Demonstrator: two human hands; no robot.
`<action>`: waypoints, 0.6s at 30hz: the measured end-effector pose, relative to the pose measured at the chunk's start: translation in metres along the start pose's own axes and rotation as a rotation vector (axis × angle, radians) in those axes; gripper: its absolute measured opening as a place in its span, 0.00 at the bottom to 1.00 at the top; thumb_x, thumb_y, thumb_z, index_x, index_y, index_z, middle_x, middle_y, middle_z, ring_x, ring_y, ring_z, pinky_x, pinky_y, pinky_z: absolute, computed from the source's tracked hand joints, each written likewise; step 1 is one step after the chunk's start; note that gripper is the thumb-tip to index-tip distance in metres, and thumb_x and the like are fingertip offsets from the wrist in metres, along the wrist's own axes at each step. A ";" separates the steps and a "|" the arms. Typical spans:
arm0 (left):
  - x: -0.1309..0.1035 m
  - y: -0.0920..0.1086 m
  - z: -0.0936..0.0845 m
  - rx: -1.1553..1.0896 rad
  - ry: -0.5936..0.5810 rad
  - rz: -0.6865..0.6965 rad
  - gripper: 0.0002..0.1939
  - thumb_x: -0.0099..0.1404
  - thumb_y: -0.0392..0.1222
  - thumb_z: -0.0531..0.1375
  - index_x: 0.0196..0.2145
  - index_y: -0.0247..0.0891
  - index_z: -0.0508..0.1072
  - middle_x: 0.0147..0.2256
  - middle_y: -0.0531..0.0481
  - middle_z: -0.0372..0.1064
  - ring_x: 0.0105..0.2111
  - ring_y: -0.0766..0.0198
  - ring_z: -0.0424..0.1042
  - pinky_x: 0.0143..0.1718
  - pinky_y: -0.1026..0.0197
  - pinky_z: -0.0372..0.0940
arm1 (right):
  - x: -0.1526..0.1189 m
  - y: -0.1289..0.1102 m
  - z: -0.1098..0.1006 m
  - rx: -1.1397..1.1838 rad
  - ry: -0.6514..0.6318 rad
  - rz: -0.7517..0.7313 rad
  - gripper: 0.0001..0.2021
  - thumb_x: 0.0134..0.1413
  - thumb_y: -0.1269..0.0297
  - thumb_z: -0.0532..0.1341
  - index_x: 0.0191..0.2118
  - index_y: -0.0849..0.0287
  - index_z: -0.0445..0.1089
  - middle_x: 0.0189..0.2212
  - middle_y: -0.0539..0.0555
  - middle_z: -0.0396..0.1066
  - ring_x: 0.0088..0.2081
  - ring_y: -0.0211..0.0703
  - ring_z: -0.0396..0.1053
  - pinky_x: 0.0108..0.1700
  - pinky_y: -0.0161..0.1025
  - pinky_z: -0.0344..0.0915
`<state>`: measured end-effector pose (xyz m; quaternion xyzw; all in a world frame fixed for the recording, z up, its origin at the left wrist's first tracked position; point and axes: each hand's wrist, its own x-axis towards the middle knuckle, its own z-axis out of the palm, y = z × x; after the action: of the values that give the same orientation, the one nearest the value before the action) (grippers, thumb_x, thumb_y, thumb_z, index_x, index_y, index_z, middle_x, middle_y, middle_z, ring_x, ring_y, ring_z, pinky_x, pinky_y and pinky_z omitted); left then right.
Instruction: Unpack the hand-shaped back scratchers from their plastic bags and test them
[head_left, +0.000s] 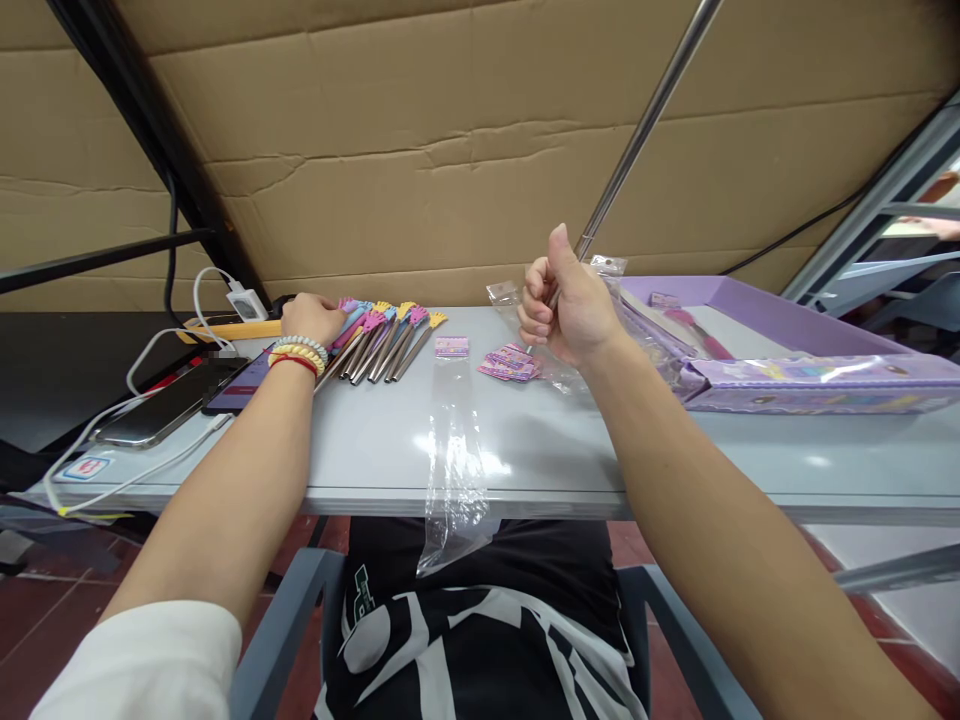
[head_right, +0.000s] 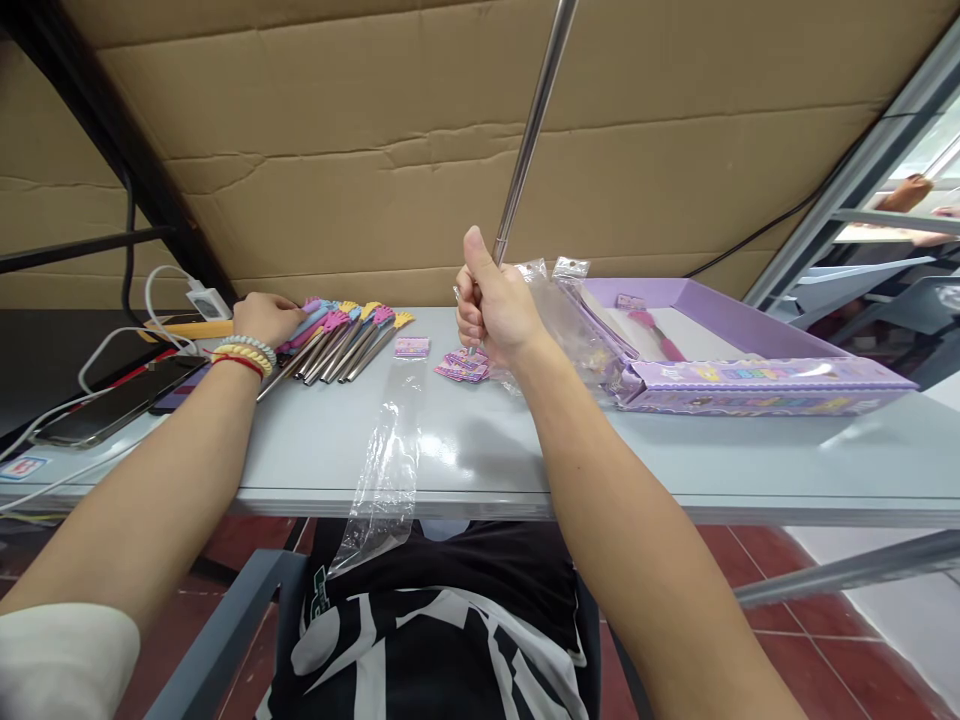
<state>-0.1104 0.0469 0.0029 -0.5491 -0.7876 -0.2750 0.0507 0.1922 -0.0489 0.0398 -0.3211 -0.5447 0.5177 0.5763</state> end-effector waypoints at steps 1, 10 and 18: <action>0.000 0.000 -0.001 -0.003 0.005 -0.006 0.18 0.59 0.46 0.63 0.43 0.34 0.82 0.45 0.36 0.78 0.51 0.44 0.73 0.53 0.50 0.66 | 0.000 0.000 0.000 -0.001 0.001 0.000 0.31 0.50 0.31 0.58 0.19 0.55 0.52 0.10 0.43 0.45 0.12 0.30 0.44 0.14 0.34 0.43; 0.002 -0.001 0.000 -0.043 0.003 -0.037 0.16 0.57 0.42 0.62 0.42 0.34 0.82 0.43 0.37 0.79 0.49 0.45 0.75 0.53 0.51 0.68 | -0.001 -0.001 0.000 -0.011 -0.007 0.002 0.32 0.50 0.30 0.58 0.19 0.55 0.52 0.10 0.43 0.46 0.12 0.30 0.44 0.15 0.34 0.43; -0.003 0.003 -0.003 -0.093 0.052 -0.050 0.16 0.55 0.37 0.62 0.41 0.34 0.82 0.42 0.37 0.79 0.49 0.45 0.75 0.53 0.50 0.68 | 0.000 0.000 0.001 -0.043 -0.043 0.016 0.32 0.49 0.28 0.56 0.20 0.55 0.52 0.10 0.43 0.47 0.12 0.31 0.48 0.15 0.35 0.48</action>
<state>-0.1075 0.0434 0.0055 -0.5236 -0.7859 -0.3267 0.0389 0.1913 -0.0495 0.0395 -0.3264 -0.5652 0.5172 0.5535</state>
